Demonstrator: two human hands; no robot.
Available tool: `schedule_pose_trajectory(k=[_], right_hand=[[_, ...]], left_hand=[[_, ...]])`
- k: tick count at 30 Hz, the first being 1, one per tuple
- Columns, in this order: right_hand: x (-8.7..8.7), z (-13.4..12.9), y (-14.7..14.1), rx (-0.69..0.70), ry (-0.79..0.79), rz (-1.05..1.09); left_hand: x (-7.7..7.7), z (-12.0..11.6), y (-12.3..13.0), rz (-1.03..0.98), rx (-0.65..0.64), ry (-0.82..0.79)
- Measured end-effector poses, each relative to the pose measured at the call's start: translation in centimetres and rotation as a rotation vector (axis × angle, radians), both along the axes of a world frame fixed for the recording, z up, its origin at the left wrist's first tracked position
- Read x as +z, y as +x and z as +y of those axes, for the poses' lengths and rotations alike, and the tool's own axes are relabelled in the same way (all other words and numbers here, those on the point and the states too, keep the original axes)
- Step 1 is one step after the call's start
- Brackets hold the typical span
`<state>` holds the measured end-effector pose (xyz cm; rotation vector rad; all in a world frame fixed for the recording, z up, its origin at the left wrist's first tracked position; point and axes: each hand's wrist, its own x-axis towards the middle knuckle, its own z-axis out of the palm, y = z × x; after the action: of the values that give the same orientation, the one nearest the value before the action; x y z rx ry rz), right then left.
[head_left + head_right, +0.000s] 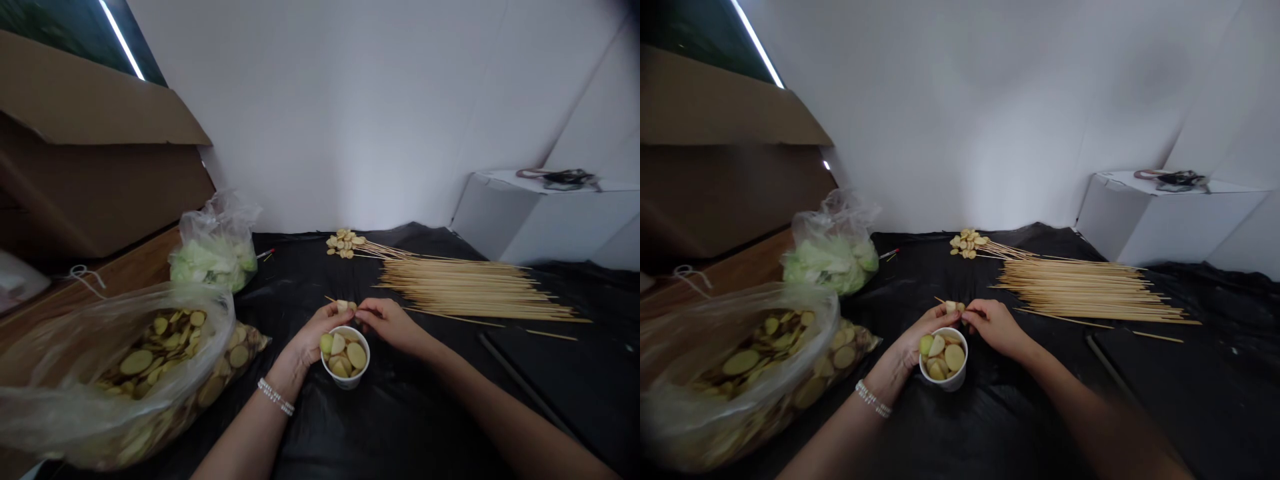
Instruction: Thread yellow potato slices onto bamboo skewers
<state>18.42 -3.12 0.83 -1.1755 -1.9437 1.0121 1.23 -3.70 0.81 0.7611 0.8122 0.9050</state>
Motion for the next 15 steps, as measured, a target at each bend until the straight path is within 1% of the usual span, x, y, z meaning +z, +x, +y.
schedule_pose_trajectory(k=[4,10,15], right_hand=[[-0.15,0.04,-0.14,0.019,-0.004,0.033],[0.40,-0.30,-0.26,0.093,-0.057,0.112],[0.55,-0.42,-0.22,0.088,-0.032,0.111]], left_hand=[[0.13,-0.05,-0.04,-0.005,0.024,-0.026],[0.22,-0.09,-0.24,-0.018,-0.050,-0.054],[0.09,0.05,-0.29,-0.036,-0.010,-0.071]])
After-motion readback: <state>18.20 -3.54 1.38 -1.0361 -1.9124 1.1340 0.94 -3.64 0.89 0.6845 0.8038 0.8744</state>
